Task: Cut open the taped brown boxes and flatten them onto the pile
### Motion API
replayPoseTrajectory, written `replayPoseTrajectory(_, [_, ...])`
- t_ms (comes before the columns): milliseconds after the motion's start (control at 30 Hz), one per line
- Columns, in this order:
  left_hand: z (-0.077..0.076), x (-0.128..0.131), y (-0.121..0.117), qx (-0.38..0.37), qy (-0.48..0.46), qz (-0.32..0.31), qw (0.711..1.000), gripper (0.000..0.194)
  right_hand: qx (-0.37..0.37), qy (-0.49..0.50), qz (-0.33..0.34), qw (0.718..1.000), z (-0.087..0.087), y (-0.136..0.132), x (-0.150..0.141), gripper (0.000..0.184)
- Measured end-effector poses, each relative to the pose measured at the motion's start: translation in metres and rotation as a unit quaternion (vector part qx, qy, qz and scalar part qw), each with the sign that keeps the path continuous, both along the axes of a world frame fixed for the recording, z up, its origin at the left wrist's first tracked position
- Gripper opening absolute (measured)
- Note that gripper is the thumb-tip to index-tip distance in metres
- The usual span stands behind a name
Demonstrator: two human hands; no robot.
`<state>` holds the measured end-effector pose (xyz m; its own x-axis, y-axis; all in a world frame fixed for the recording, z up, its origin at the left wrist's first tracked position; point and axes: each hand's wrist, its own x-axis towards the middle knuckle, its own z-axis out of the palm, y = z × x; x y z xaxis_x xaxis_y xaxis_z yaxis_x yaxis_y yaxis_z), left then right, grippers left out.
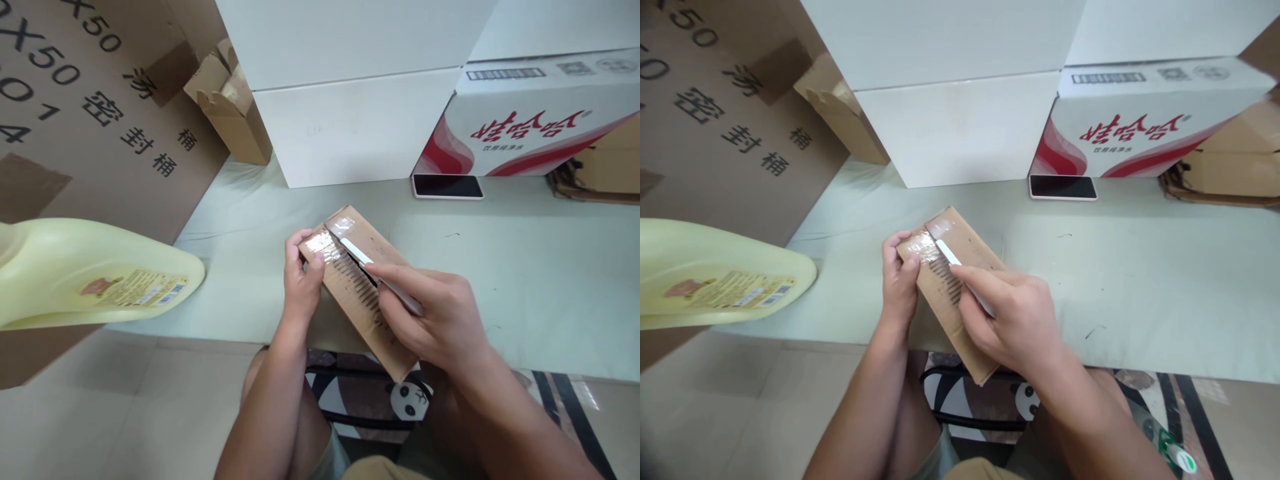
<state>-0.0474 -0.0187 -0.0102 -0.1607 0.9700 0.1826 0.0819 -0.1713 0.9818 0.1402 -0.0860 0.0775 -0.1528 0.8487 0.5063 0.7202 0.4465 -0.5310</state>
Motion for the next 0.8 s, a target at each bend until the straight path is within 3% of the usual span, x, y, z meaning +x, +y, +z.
replayPoseTrajectory(233, [0.001,-0.001,0.000,-0.012,-0.005,-0.008,1.000,0.057,-0.025,0.005,-0.019,0.999,0.003,0.001,-0.001,0.030])
replayPoseTrajectory(367, [0.002,-0.003,0.000,-0.001,0.011,-0.020,1.000,0.058,-0.037,0.098,-0.012,0.994,0.006,-0.006,0.006,0.023])
replayPoseTrajectory(500, [0.003,-0.007,0.001,-0.009,-0.006,-0.011,1.000,0.058,0.000,0.215,-0.084,0.973,0.000,-0.016,0.022,0.017])
replayPoseTrajectory(600, [0.005,-0.009,0.002,-0.019,-0.046,-0.017,0.999,0.059,0.045,0.290,-0.113,0.949,-0.015,-0.008,0.036,0.020])
replayPoseTrajectory(667, [0.006,-0.009,0.004,-0.020,-0.067,-0.021,0.997,0.059,0.032,0.288,-0.112,0.950,-0.031,0.005,0.046,0.027])
replayPoseTrajectory(800, [0.008,-0.008,0.006,-0.024,-0.078,-0.010,0.997,0.057,-0.084,0.135,-0.122,0.980,-0.072,0.028,0.065,0.030])
